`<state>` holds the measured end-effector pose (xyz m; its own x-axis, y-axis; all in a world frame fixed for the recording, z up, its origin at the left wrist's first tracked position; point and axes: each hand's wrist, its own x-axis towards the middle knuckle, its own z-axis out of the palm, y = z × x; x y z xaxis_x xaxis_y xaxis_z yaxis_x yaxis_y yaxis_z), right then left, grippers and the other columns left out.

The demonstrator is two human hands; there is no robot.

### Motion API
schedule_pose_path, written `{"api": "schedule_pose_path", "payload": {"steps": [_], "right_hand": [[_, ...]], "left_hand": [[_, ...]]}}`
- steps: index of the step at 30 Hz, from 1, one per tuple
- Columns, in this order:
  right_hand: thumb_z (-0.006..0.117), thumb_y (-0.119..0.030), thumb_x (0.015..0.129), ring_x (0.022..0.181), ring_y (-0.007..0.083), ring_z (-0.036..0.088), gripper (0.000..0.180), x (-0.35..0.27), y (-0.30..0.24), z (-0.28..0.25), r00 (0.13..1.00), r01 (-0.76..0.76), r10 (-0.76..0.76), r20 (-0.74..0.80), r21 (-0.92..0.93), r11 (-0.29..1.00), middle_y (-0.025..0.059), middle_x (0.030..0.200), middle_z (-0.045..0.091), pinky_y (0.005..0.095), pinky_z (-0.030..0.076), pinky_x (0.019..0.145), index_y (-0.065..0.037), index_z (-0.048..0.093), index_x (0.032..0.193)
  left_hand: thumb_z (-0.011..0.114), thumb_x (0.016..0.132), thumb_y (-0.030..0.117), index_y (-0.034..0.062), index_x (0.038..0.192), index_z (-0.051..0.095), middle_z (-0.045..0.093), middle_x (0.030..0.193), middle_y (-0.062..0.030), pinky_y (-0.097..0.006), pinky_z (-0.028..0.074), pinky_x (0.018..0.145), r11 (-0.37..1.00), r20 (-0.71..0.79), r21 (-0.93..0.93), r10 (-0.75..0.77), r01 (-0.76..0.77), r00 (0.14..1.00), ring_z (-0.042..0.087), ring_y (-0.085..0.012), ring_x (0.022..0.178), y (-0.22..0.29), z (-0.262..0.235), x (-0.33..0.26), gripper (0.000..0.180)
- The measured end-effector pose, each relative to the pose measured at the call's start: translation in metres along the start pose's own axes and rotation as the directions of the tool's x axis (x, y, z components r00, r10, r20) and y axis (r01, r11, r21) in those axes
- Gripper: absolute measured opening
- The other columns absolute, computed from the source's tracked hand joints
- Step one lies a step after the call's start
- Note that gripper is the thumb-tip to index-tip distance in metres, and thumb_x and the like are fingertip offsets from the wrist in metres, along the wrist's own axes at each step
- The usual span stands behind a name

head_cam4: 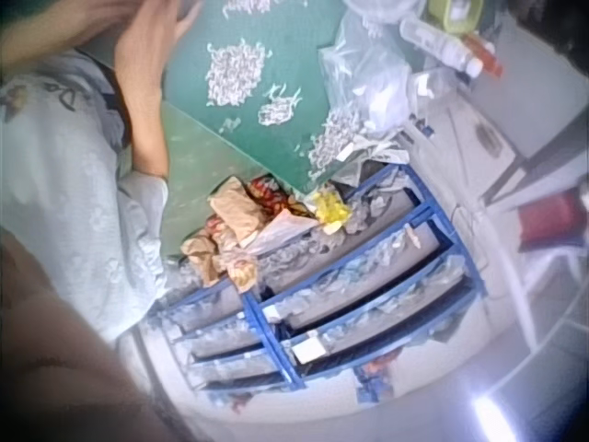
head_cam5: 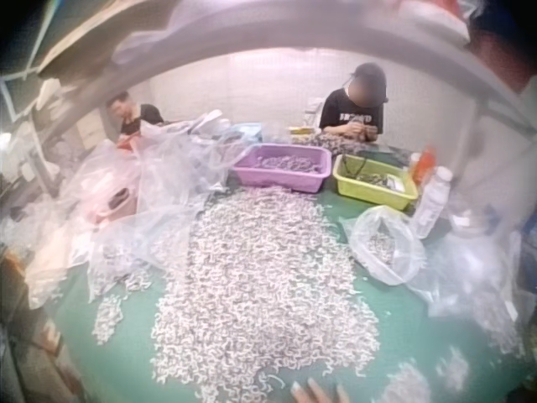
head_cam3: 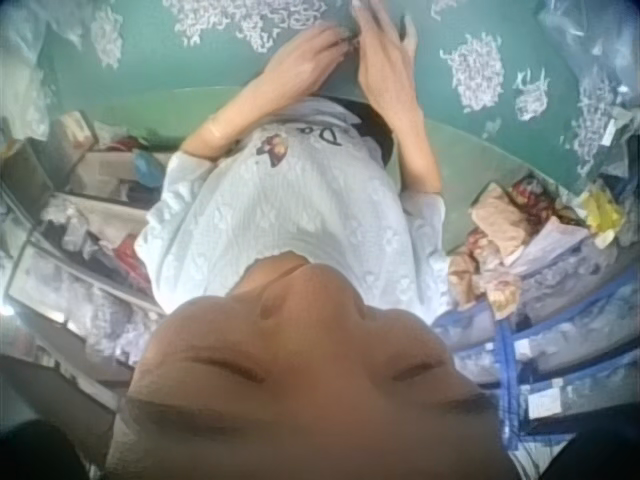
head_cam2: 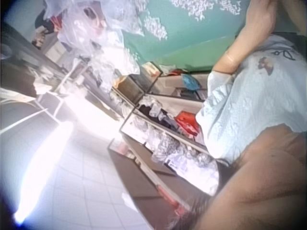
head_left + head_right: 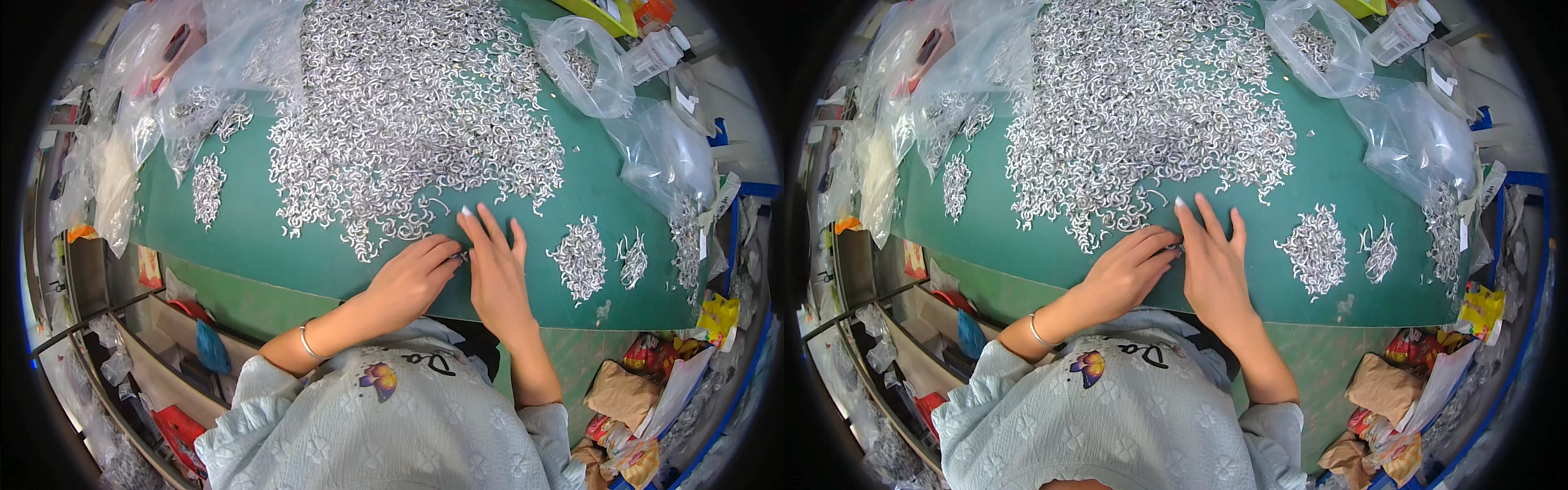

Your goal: The person sorts silver-colored metal links into piles by hand and سپس puts some of the links into a clear plastic bag on a green workbench.

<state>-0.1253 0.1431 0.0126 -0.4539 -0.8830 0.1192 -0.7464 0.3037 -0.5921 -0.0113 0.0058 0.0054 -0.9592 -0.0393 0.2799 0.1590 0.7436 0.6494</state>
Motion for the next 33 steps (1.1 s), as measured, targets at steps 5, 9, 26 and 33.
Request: {"api": "schedule_pose_path", "payload": {"steps": [5,9,26,33], "right_hand": [[0.053,0.006,0.087,0.134,0.0349,0.042,0.048,-0.027,-0.015,-0.012,0.991,-0.007,-0.005,0.133,0.092,0.996,0.0172,0.124,0.059,0.0636,0.020,0.108,0.006,0.045,0.134],[0.058,0.003,0.087,0.134,0.0348,0.043,0.043,-0.032,-0.012,-0.012,0.997,-0.076,0.076,-0.016,0.047,0.996,0.0179,0.124,0.059,0.0620,0.022,0.108,0.005,0.050,0.129],[0.060,-0.002,0.088,0.114,0.0286,0.060,0.044,-0.047,0.009,-0.018,0.948,-0.105,0.123,-0.294,0.074,0.992,0.0085,0.108,0.072,0.0488,0.028,0.108,0.003,0.048,0.131],[0.058,-0.004,0.090,0.118,0.0268,0.054,0.043,-0.045,0.006,-0.008,0.931,-0.213,0.194,-0.310,-0.030,0.977,0.0083,0.111,0.070,0.0488,0.028,0.103,0.004,0.048,0.131]], "left_hand": [[0.067,0.077,-0.005,-0.0055,0.103,0.064,0.061,0.112,-0.0167,-0.042,0.049,0.088,0.992,-0.092,-0.092,-0.096,0.088,0.991,0.059,-0.0352,0.103,-0.005,-0.005,-0.006,0.026],[0.067,0.078,-0.004,-0.0060,0.109,0.062,0.060,0.115,-0.0175,-0.043,0.049,0.089,0.995,-0.101,-0.091,-0.040,0.031,0.994,0.058,-0.0358,0.106,0.003,0.001,0.006,0.032],[0.070,0.078,0.000,-0.0041,0.108,0.063,0.059,0.119,-0.0154,-0.047,0.046,0.098,0.999,0.066,-0.026,0.033,-0.031,0.997,0.055,-0.0353,0.115,0.004,0.002,-0.010,0.031],[0.070,0.077,0.002,-0.0049,0.107,0.064,0.058,0.119,-0.0150,-0.042,0.046,0.098,0.999,0.017,-0.044,0.022,-0.021,1.000,0.054,-0.0333,0.116,0.003,0.004,-0.014,0.032]]}}
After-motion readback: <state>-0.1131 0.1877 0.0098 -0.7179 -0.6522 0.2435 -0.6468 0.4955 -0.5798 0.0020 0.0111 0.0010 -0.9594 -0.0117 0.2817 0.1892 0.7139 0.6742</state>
